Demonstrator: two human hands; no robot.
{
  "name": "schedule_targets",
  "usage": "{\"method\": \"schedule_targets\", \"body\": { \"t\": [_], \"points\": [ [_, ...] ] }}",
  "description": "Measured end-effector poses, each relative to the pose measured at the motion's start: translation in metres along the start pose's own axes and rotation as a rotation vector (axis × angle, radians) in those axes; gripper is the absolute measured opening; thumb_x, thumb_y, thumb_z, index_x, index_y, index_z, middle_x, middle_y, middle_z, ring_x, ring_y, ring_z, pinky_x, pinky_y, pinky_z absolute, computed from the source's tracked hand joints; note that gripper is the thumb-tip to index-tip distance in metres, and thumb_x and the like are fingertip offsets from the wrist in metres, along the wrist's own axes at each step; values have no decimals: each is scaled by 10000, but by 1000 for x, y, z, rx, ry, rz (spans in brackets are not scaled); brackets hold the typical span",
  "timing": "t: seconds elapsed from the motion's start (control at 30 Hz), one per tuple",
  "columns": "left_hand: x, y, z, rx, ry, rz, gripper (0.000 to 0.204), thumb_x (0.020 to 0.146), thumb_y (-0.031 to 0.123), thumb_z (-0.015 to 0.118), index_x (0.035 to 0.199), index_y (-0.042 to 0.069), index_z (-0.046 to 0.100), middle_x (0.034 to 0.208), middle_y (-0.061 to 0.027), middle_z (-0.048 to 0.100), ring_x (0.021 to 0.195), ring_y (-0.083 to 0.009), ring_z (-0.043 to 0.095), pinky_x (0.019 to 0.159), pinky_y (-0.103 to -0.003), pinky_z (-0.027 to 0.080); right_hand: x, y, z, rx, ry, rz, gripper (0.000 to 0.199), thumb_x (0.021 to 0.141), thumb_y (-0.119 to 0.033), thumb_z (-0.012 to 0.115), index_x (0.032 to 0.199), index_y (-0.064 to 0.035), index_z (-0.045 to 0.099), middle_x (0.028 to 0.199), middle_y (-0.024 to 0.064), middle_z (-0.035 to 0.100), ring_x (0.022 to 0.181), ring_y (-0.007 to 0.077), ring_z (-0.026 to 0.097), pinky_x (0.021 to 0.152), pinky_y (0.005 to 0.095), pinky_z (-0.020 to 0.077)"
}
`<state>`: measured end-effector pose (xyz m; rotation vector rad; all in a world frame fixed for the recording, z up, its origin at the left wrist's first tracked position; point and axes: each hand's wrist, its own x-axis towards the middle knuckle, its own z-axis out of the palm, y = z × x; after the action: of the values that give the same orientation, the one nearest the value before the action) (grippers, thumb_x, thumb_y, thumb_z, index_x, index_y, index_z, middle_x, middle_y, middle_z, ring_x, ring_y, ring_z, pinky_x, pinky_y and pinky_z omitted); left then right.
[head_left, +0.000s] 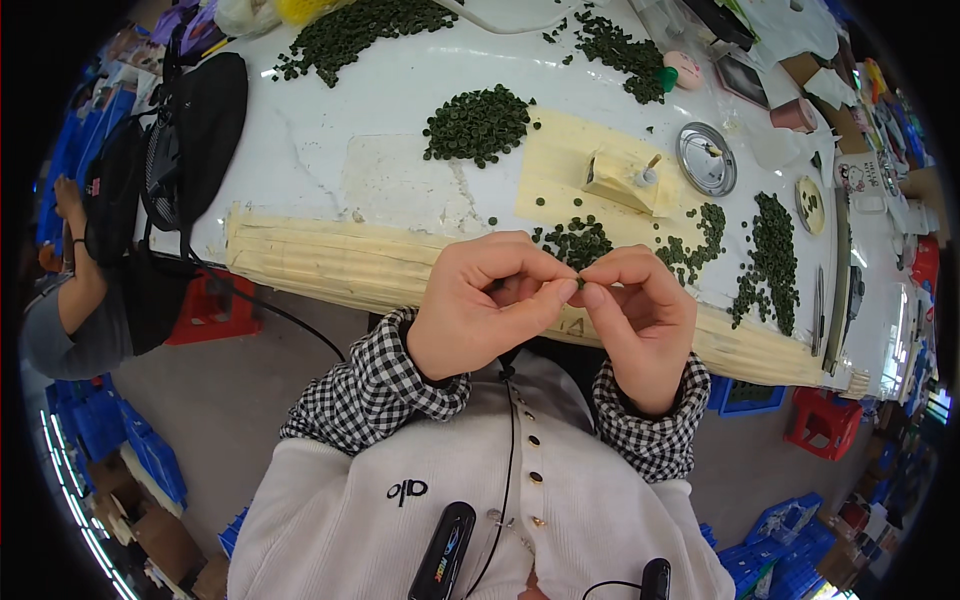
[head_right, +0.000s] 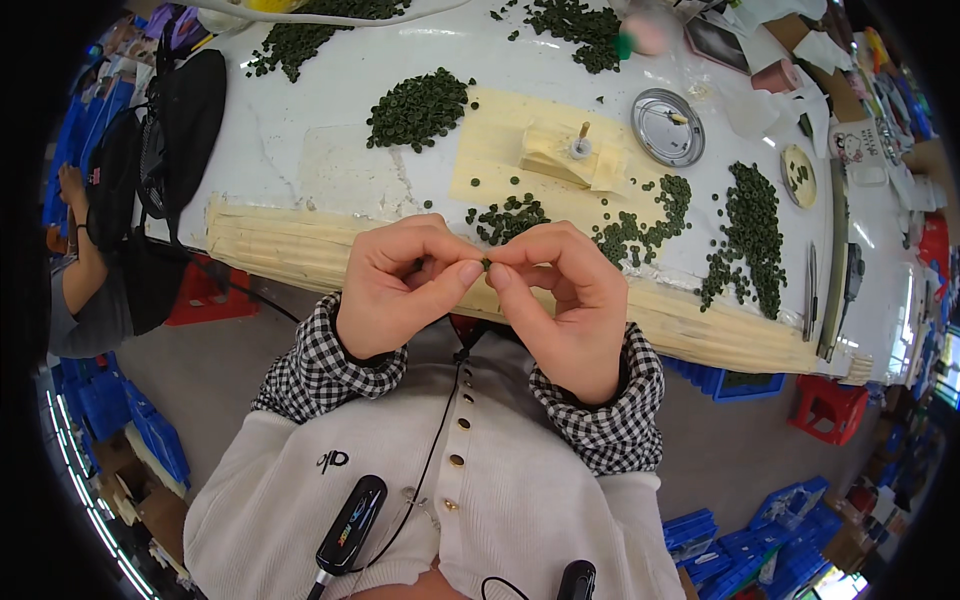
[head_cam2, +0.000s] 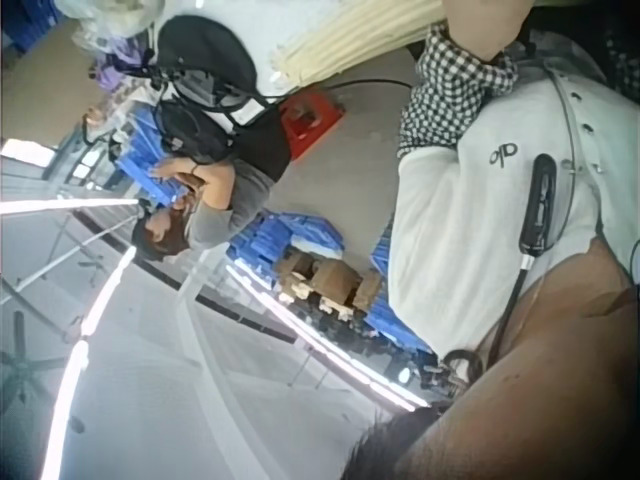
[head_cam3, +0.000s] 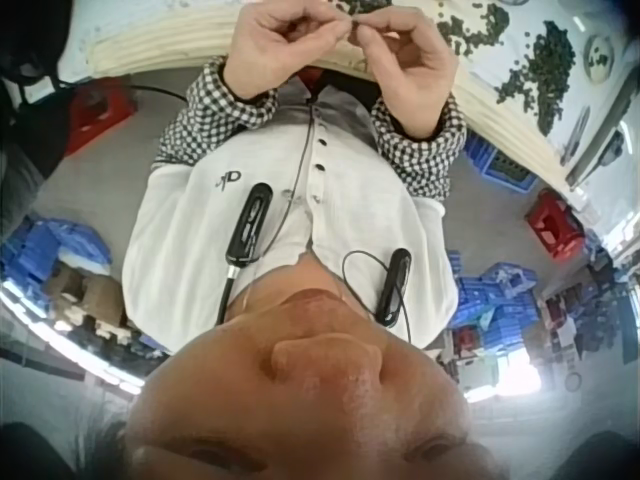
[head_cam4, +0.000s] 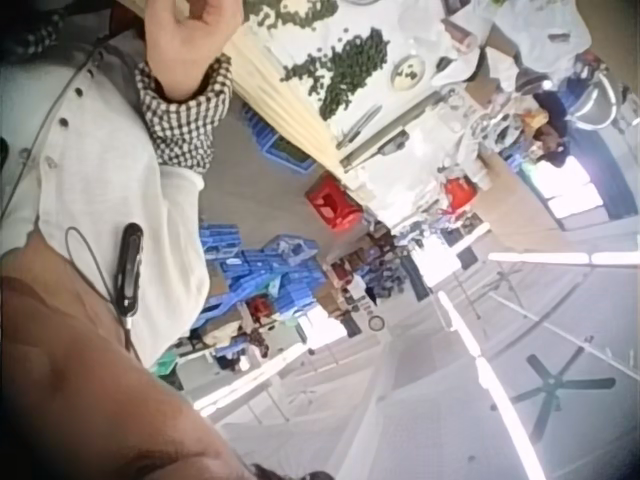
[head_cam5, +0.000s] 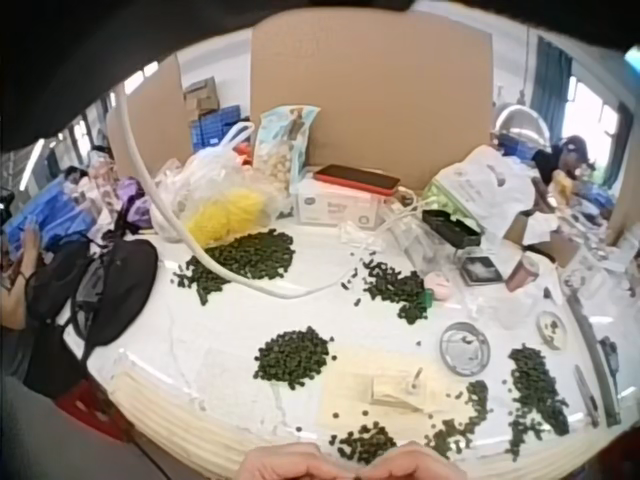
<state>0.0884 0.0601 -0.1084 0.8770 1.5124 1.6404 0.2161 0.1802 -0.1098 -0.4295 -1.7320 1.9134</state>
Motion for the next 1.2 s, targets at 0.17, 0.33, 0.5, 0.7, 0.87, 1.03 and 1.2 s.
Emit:
{"method": "schedule_targets", "body": {
  "t": [0.17, 0.33, 0.5, 0.7, 0.87, 1.03, 1.2],
  "points": [
    [-1, 5, 0, 93, -3, 51, 57, 791, 30, 666, 845, 17, 679, 687, 17, 517, 565, -24, 382, 499, -198, 312, 0, 0, -1, 61, -33, 33, 122, 827, 72, 590, 947, 48, 586, 967, 93, 566, 870, 137, 606, 797, 252, 530],
    [-2, 2, 0, 78, -5, 67, 64, 791, 24, 662, 853, 11, 668, 694, 14, 520, 568, -26, 383, 503, -198, 315, -1, 0, 1, 60, -24, 31, 119, 828, 68, 592, 945, 50, 584, 955, 92, 569, 856, 135, 608, 789, 249, 530],
    [-1, -3, 2, 37, 13, 39, 63, 800, 39, 657, 852, 3, 661, 695, 12, 520, 568, -27, 387, 502, -202, 316, -1, 2, 2, 59, 6, 28, 122, 830, 62, 599, 951, 50, 586, 944, 83, 573, 837, 129, 610, 774, 241, 528],
    [13, -10, -9, 430, 112, 93, 61, 791, 53, 649, 794, -8, 649, 590, -34, 471, 521, -102, 427, 484, -239, 347, 1, 1, -22, -198, 283, 3, 156, 849, 19, 615, 1001, 46, 594, 879, 57, 619, 747, 89, 594, 694, 212, 487],
    [19, -12, -13, 680, 174, 155, 57, 778, 54, 667, 790, 0, 650, 591, -54, 473, 513, -119, 449, 472, -255, 361, 2, -2, -48, -745, 348, -171, 80, 787, 9, 664, 859, 2, 630, 769, 52, 597, 698, 134, 551, 644, 243, 442],
    [19, -7, -18, 433, 164, 5, 124, 859, 84, 601, 921, -11, 651, 642, -11, 495, 556, -90, 428, 521, -228, 364, 2, -7, -45, -1074, 157, -165, 124, 708, -53, 715, 752, -34, 600, 725, 58, 518, 756, 240, 472, 670, 335, 378],
    [20, 8, -21, -546, 128, -271, 329, 957, 75, 418, 1245, -57, 508, 781, 13, 490, 625, -47, 381, 573, -182, 335, 6, -4, -42, -1241, 128, -229, 105, 743, -46, 679, 777, -10, 587, 729, 63, 516, 738, 227, 478, 680, 322, 382]
  ]
}}
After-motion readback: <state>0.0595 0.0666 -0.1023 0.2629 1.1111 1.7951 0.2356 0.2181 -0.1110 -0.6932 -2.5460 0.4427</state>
